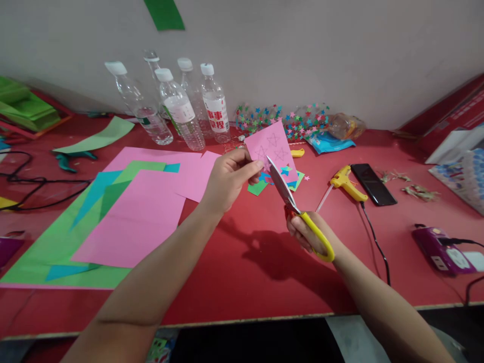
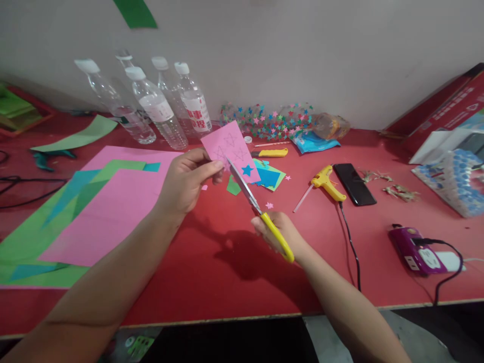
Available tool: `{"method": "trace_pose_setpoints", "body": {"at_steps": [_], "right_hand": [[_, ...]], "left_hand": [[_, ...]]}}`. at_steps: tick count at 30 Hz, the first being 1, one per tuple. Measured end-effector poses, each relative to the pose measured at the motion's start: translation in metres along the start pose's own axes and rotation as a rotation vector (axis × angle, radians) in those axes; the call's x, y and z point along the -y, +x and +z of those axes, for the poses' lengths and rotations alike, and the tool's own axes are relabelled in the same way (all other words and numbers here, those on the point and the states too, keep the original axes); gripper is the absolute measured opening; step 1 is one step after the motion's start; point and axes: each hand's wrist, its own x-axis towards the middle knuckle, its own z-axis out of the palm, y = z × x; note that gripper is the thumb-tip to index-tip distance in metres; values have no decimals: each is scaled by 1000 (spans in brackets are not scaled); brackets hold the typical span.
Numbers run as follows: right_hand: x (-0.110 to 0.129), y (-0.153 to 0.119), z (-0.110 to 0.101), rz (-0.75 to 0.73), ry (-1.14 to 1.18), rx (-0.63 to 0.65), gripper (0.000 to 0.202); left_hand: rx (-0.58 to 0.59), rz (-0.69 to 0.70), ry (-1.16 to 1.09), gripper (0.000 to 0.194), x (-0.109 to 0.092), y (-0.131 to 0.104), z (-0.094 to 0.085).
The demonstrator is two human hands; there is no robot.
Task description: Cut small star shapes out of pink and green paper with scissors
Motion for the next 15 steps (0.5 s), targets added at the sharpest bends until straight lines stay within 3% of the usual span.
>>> {"method": "trace_pose_setpoints", "body": {"at_steps": [11,15], "right_hand": [[-3,5,0,42,-23,-4,26],[-2,5,3,36,4,2,26]], "left_hand": [[-35,-36,-76,8,-3,3,-4],[52,-95,-67,14,0,3,-2]]}}
